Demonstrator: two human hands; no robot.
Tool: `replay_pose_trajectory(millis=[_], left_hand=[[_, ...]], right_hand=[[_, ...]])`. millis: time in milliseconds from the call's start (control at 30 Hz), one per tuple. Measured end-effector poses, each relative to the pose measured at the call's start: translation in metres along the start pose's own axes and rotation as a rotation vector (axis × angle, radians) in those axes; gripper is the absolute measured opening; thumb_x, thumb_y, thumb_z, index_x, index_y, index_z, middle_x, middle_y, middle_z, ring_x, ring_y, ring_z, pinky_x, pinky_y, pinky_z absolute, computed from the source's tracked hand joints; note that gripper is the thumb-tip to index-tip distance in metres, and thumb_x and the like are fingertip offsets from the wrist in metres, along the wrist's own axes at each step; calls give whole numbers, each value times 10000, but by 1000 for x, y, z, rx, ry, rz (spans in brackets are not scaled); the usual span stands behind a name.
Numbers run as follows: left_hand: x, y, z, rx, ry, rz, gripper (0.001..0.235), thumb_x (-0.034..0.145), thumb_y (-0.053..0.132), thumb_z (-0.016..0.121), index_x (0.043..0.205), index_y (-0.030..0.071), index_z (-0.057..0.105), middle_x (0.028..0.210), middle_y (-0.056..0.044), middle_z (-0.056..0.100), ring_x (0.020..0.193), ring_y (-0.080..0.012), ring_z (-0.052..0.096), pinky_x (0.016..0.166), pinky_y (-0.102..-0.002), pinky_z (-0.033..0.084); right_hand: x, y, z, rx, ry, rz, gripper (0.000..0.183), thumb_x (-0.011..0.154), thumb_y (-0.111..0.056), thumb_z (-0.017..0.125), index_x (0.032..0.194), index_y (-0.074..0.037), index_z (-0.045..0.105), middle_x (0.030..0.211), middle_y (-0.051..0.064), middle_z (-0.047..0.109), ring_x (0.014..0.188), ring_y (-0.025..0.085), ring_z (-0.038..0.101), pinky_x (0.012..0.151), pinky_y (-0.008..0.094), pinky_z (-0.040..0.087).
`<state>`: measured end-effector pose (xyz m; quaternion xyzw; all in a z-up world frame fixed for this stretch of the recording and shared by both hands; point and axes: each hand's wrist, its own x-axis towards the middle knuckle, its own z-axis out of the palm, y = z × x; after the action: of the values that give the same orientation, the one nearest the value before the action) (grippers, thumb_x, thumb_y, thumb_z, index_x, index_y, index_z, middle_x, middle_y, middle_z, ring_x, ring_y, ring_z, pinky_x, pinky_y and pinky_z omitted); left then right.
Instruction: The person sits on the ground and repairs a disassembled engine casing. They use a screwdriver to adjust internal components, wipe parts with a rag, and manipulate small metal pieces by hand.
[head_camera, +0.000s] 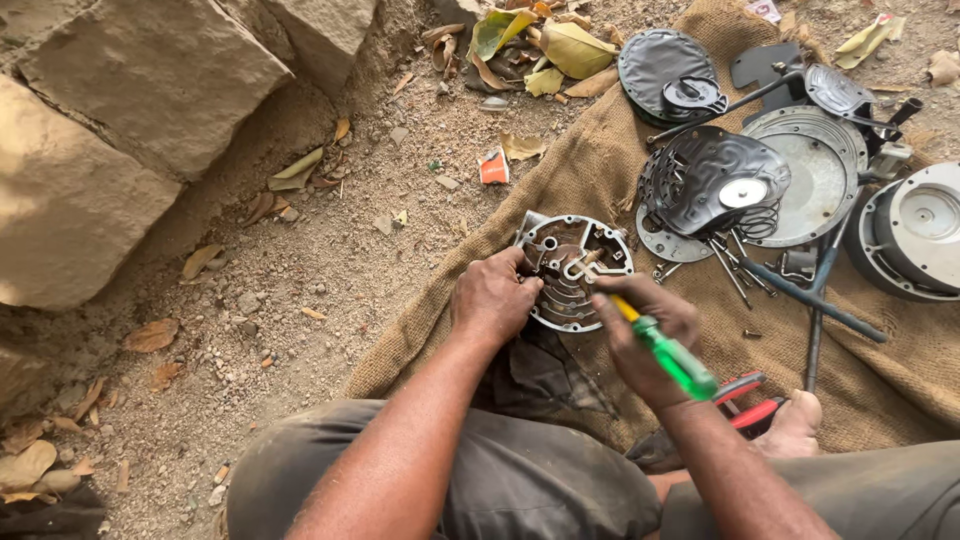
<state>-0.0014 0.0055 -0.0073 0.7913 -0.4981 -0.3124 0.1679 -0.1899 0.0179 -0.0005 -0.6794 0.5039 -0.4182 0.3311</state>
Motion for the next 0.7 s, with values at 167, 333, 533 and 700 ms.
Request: replay_pose_trajectory(millis=[167,333,533,700], left_hand=[[-3,1,-4,-2,3,6,263,842,364,752,1087,269,745,965,-74,784,983,-301,738,895,-483,563],[-1,4,-5,7,7,17,280,838,355,762,1100,259,739,979,-84,774,987,-315,729,884,-492,560],[2,-4,6,19,12,46,231,873,345,743,1086,256,730,954,-54,786,947,-260,747,867,-454,577],[7,-14,14,37,142,186,200,887,332,730,1046,212,715,1005,-34,767,930,-236,755,806,-426,609]], right_hand=[[-5,-1,17,-42,-82,-61,174,869,-93,775,1041,-72,765,923,85,787,837,141,767,746,295,592],[3,12,13,-58,-12,-97,141,883,-88,778,1023,-74,766,923,84,781,818,148,762,726,284,593],[12,21,4,10,78,164,97,934,-120,751,1024,-89,774,886,76,794,764,160,738,688,300,592],[4,18,10,-124,-28,120,120,870,-134,773,988,-114,785,969,65,795,857,163,784,761,282,622]])
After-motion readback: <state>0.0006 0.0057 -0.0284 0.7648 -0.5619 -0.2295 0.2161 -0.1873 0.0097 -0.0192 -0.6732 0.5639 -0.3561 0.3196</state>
